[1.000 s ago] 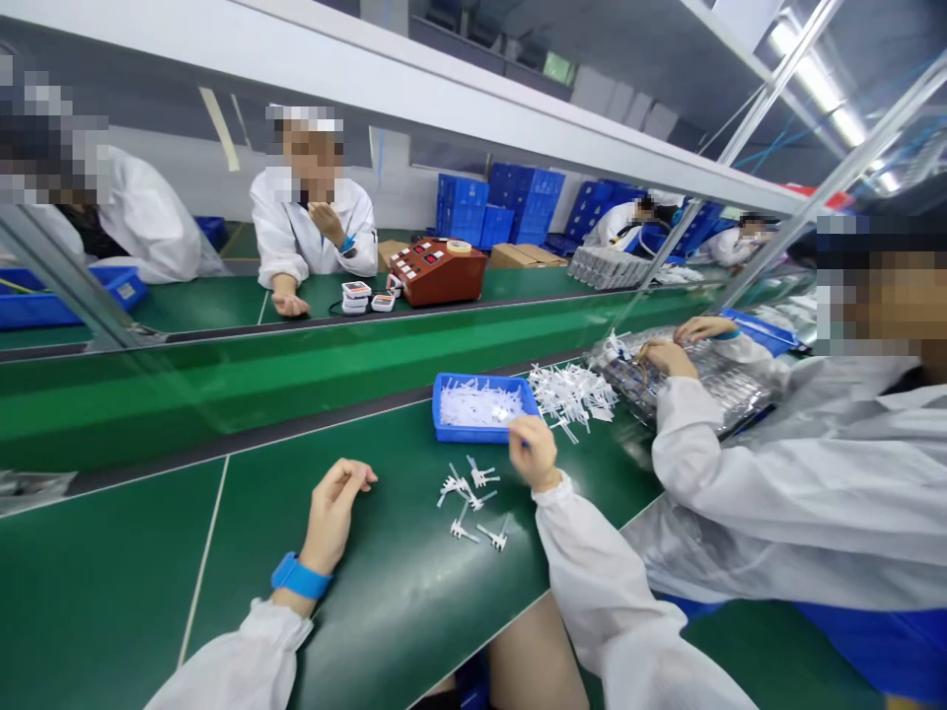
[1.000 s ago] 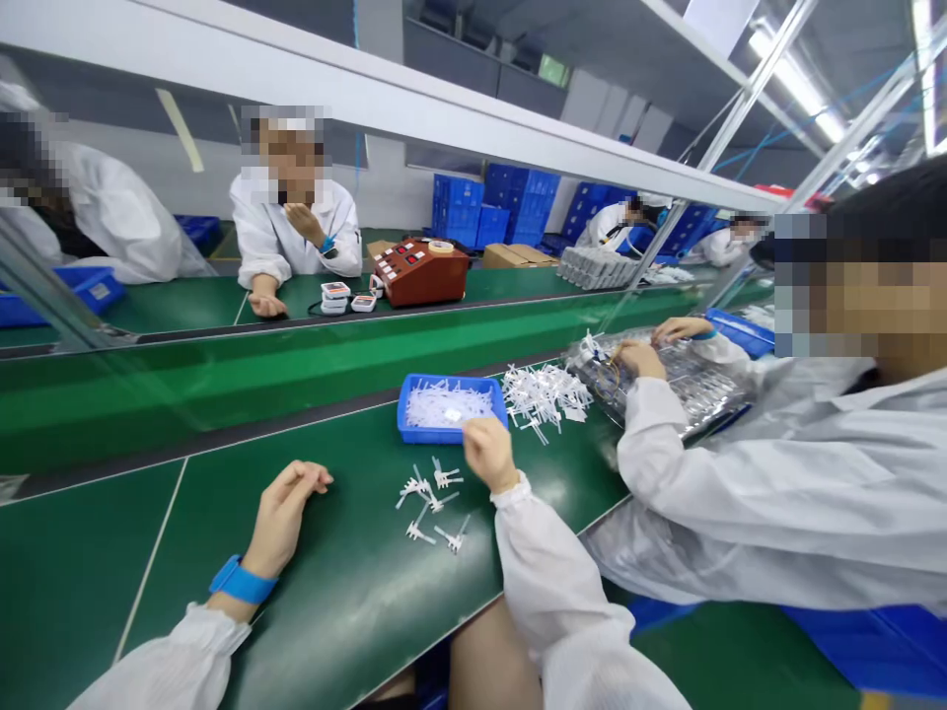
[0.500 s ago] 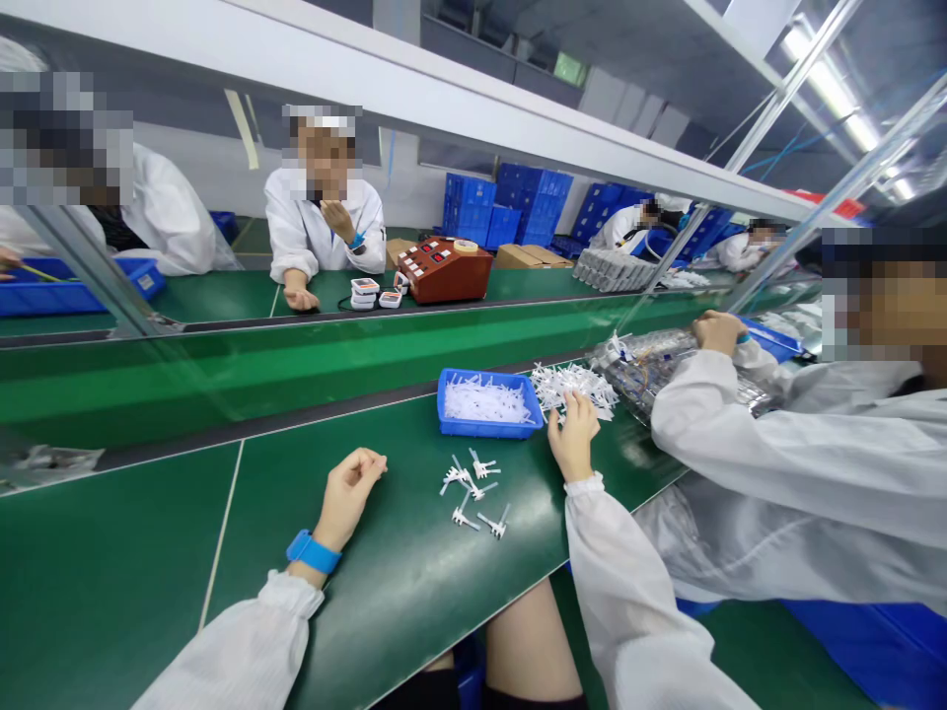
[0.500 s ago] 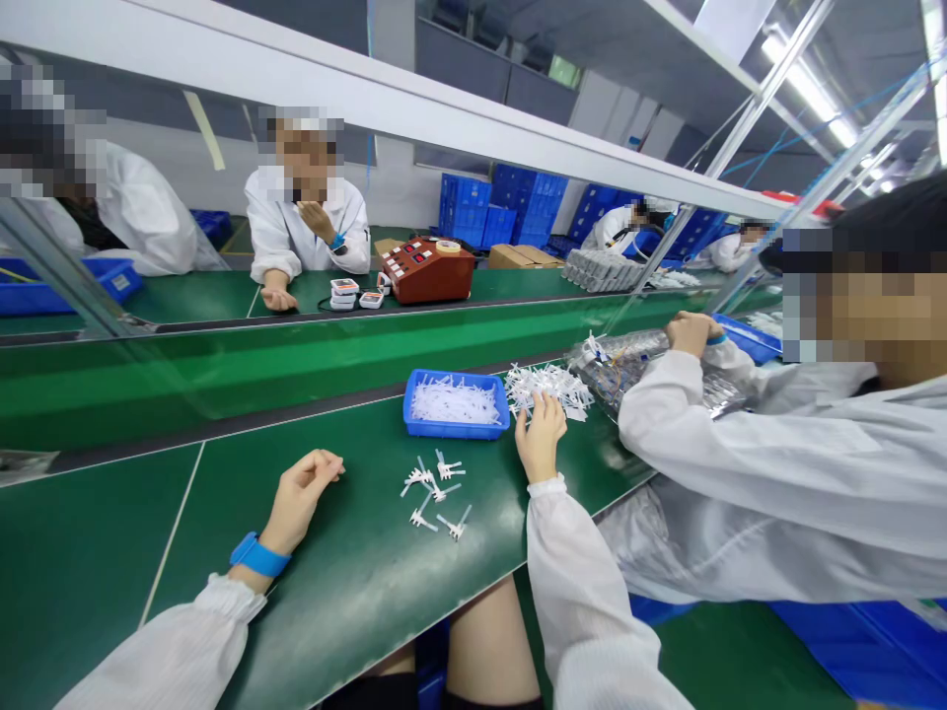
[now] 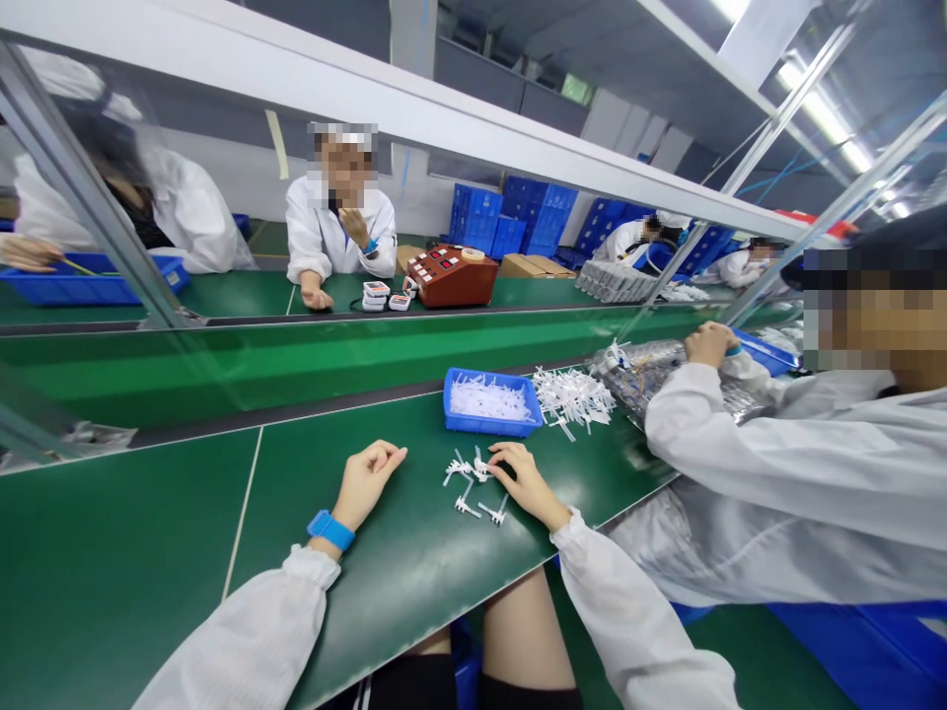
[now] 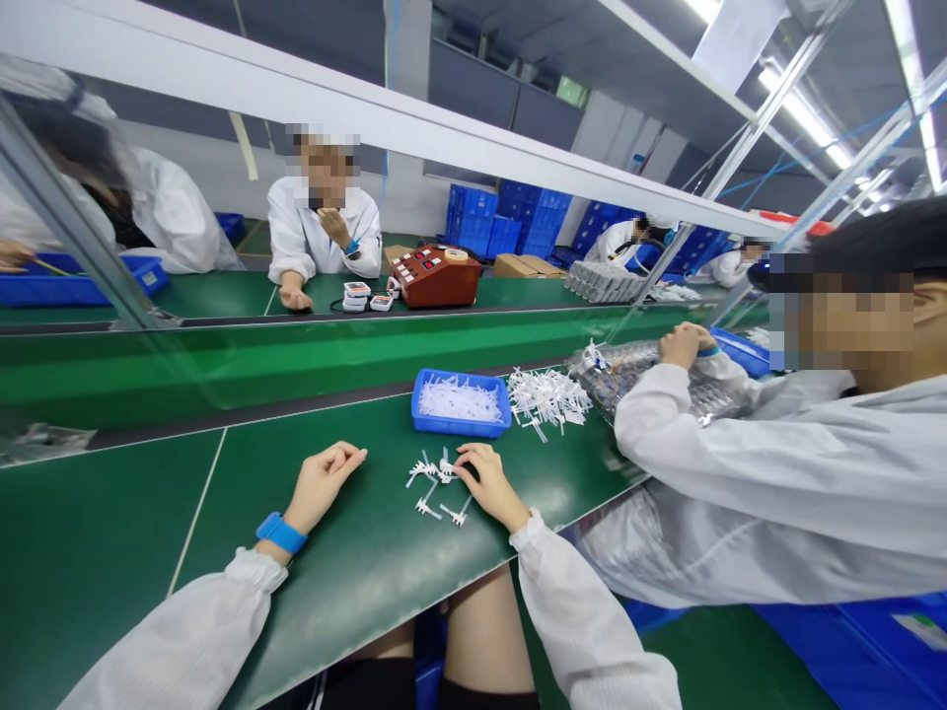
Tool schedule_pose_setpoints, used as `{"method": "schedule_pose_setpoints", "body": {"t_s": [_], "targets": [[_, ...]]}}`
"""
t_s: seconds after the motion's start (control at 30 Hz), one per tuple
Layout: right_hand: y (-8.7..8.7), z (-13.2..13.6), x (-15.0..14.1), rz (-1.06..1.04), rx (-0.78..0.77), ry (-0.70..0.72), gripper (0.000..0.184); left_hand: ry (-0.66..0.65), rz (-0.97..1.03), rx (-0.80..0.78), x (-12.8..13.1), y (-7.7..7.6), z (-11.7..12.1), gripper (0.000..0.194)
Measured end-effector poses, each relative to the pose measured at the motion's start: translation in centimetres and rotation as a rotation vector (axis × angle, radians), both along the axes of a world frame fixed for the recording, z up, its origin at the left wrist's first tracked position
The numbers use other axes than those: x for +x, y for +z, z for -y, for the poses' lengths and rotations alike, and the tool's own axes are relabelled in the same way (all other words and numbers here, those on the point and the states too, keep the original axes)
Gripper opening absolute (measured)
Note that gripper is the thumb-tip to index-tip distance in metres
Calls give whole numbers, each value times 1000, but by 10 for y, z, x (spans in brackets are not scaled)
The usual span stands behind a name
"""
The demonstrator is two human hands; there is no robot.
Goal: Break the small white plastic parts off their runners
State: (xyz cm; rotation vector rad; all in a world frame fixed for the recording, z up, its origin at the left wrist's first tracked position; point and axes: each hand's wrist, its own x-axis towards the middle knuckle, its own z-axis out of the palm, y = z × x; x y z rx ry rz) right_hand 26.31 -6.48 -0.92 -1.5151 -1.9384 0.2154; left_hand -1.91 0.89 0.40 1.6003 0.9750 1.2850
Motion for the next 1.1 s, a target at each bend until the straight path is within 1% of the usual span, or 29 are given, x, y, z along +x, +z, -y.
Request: {"method": "schedule_pose_setpoints", "body": {"t_s": [0.1, 0.2, 0.3, 0.37, 0.47, 0.57, 0.67, 0.73, 0.8, 0.87, 0.93, 1.0, 1.03, 1.1], "targets": [[-3, -4, 4, -112, -2, 11, 18, -25, -6, 2, 1, 1, 3, 58], [-3, -7, 2, -243, 67, 4, 19, -75, -17, 22, 4, 0, 7, 59], [4, -7, -11, -334, 150, -19, 20, -130, -43, 47, 7, -1, 12, 55], [12, -6, -27, -362, 149, -6, 21, -175, -45, 38, 9, -2, 16, 49], [22, -5, -58, -437, 47, 35, 22, -237, -15, -15, 12, -2, 21, 36], [25, -7, -86, -609, -121, 131, 24, -283, 64, -92, 14, 0, 25, 22], [23, -12, -107, -766, -275, 226, 28, -282, 172, -166, 14, 1, 25, 26], [23, -15, -114, -820, -331, 256, 31, -259, 235, -215, 14, 0, 24, 28], [24, -19, -119, -837, -354, 273, 34, -263, 320, -283, 14, -2, 24, 29], [26, -22, -122, -822, -371, 292, 35, -305, 423, -350, 13, -4, 25, 31], [28, -22, -123, -780, -399, 321, 34, -349, 498, -395, 13, -4, 26, 31], [32, -22, -121, -696, -415, 352, 32, -343, 541, -415, 12, -4, 26, 27], [35, -23, -118, -628, -393, 354, 30, -316, 556, -422, 12, -4, 25, 26], [45, -30, -106, -445, -256, 308, 25, -242, 573, -444, 12, -4, 24, 25]]}}
